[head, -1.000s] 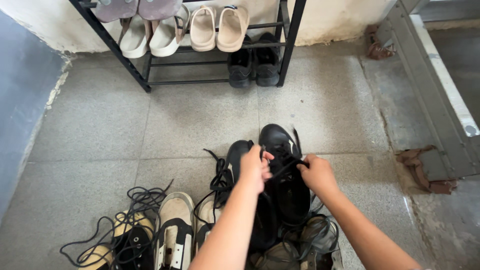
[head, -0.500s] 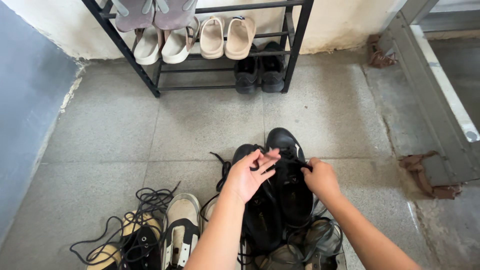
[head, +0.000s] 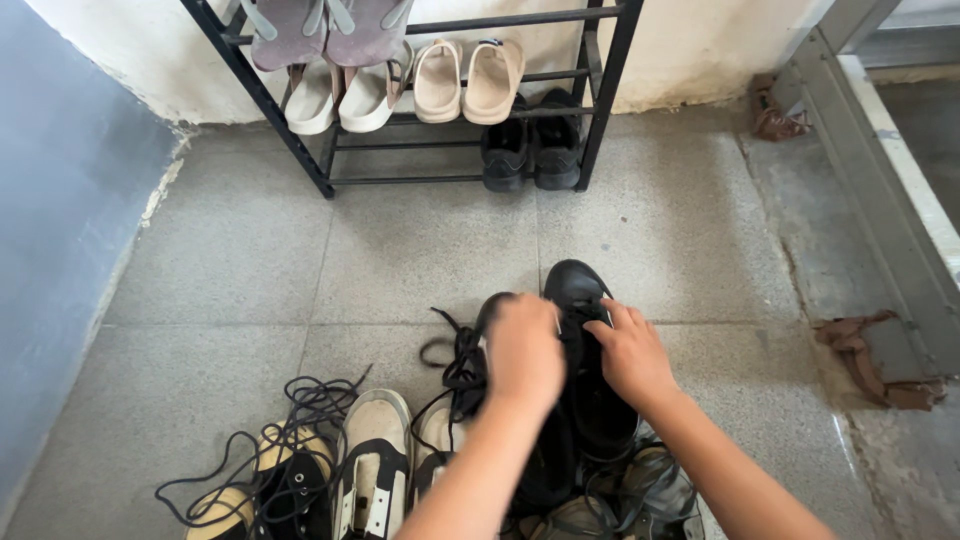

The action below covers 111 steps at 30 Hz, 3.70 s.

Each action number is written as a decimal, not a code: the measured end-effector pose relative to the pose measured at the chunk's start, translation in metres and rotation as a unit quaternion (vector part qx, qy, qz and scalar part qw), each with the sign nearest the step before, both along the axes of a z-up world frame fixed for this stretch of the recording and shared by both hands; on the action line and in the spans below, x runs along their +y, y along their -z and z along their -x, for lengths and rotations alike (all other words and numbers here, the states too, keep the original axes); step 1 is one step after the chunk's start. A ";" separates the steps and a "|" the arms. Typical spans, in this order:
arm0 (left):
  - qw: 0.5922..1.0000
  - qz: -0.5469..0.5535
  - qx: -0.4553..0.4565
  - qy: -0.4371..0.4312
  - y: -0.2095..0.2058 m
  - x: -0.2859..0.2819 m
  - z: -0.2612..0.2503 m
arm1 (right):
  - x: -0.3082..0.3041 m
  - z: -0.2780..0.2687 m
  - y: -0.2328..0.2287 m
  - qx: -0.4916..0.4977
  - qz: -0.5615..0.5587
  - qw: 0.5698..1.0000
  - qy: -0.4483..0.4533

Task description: The person unlaces a pair of black high-top sneakers, then moves to a pair of black athletic shoes and begins re-lacing them. The person threads the laces through the eyelets and ties a knot.

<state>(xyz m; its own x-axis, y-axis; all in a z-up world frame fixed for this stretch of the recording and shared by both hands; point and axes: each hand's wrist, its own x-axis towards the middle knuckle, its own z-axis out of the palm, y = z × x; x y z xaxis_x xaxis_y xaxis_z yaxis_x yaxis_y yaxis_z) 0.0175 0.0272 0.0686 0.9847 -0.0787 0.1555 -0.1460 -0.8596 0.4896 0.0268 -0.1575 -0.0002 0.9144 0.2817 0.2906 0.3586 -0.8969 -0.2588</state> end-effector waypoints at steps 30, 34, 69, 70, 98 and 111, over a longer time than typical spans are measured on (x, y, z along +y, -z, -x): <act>0.966 0.149 0.166 -0.130 0.069 -0.020 0.005 | 0.018 -0.015 0.029 0.045 0.002 0.998 -0.034; 0.972 0.139 0.144 -0.127 0.065 -0.023 0.005 | 0.011 -0.020 0.031 -0.002 -0.203 0.979 -0.023; 0.969 0.144 0.140 -0.141 0.074 -0.022 0.009 | 0.023 -0.019 0.008 0.194 -0.038 0.980 0.035; 0.971 0.137 0.141 -0.139 0.072 -0.021 0.009 | 0.020 -0.019 0.009 0.175 -0.107 0.978 0.050; 0.994 0.027 -0.097 0.036 0.050 -0.049 -0.003 | -0.036 -0.036 0.003 0.118 -0.112 0.985 0.064; 0.999 -0.035 0.032 0.005 0.063 -0.058 -0.032 | -0.030 -0.028 0.050 0.204 -0.134 0.948 0.206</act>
